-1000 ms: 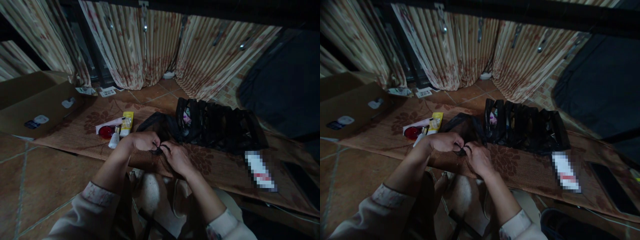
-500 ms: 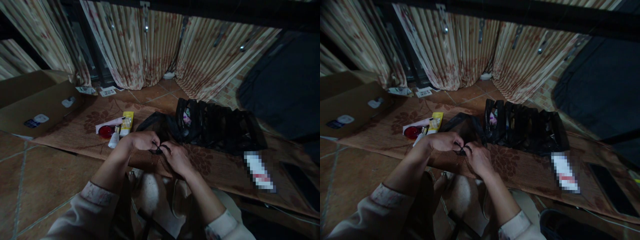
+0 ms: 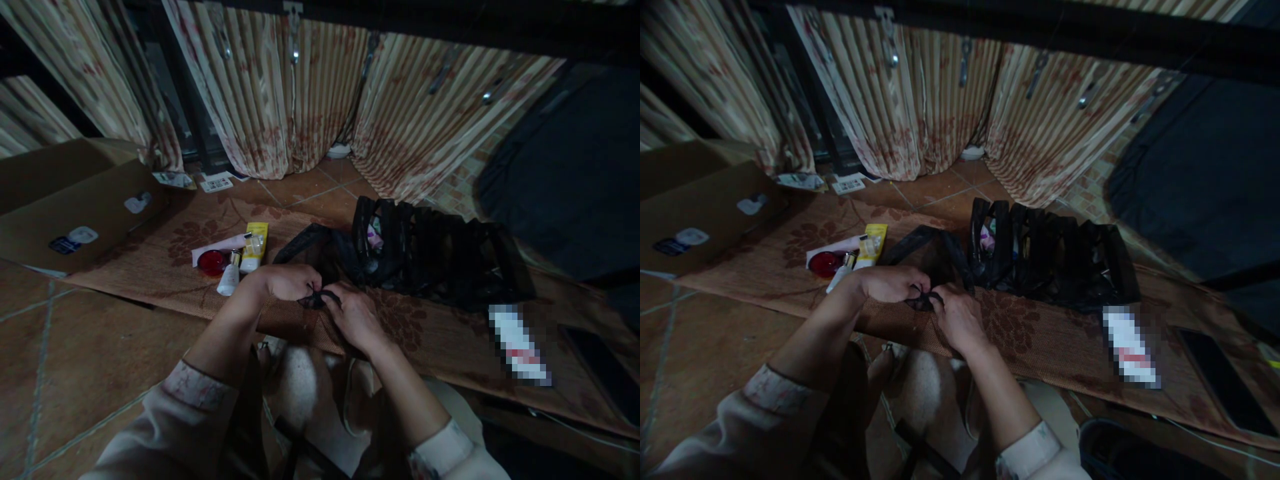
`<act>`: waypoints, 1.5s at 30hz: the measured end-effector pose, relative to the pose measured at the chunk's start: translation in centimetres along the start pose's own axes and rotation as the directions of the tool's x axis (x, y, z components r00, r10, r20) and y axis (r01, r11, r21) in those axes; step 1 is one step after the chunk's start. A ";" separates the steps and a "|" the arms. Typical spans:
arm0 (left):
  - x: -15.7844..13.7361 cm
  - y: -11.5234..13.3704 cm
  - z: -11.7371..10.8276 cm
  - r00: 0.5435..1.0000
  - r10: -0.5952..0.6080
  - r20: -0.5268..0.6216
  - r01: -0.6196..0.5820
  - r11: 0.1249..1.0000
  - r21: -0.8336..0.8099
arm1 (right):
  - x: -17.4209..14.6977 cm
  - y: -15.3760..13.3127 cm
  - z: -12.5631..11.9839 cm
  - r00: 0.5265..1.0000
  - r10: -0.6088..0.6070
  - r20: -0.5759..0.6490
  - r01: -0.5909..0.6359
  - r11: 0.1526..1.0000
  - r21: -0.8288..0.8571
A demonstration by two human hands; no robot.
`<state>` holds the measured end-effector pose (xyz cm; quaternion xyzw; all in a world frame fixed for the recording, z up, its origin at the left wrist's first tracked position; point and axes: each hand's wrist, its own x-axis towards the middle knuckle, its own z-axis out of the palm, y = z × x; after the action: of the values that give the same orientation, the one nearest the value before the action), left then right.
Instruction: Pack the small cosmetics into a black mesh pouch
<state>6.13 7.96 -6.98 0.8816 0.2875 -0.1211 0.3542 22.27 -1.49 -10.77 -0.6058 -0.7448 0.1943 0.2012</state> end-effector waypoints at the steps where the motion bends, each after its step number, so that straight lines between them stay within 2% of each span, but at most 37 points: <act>1: 0.0 0.0 0.0 1.000 -0.002 0.005 0.002 1.000 -0.002 | 0.0 0.0 0.0 1.000 0.000 0.000 0.000 1.000 -0.001; 8: 0.4 -0.5 0.0 0.999 0.023 0.042 -0.021 0.998 -0.057 | 0.0 0.0 0.1 1.000 -0.003 0.004 0.003 1.000 -0.031; 18: 0.5 -0.5 0.3 0.999 0.030 0.021 -0.029 0.999 -0.020 | 0.0 -0.2 0.1 1.000 0.009 0.011 -0.008 0.999 -0.043; 26: 0.4 -0.2 0.5 0.999 -0.043 0.013 0.044 0.998 -0.042 | 0.0 -0.3 0.2 1.000 0.012 0.015 -0.011 0.998 -0.068; 38: 0.1 0.3 0.1 0.996 -0.076 0.046 0.077 0.997 -0.025 | -0.2 -0.3 0.4 0.999 0.008 0.034 -0.006 0.997 -0.075; 45: 0.4 0.0 0.1 0.999 -0.021 0.042 0.023 0.999 -0.041 | -0.2 -0.3 0.7 1.000 0.017 -0.009 -0.017 0.998 -0.065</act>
<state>6.42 8.03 -7.20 0.8681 0.2923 -0.1372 0.3769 21.71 -1.79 -11.26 -0.6192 -0.7447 0.1689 0.1829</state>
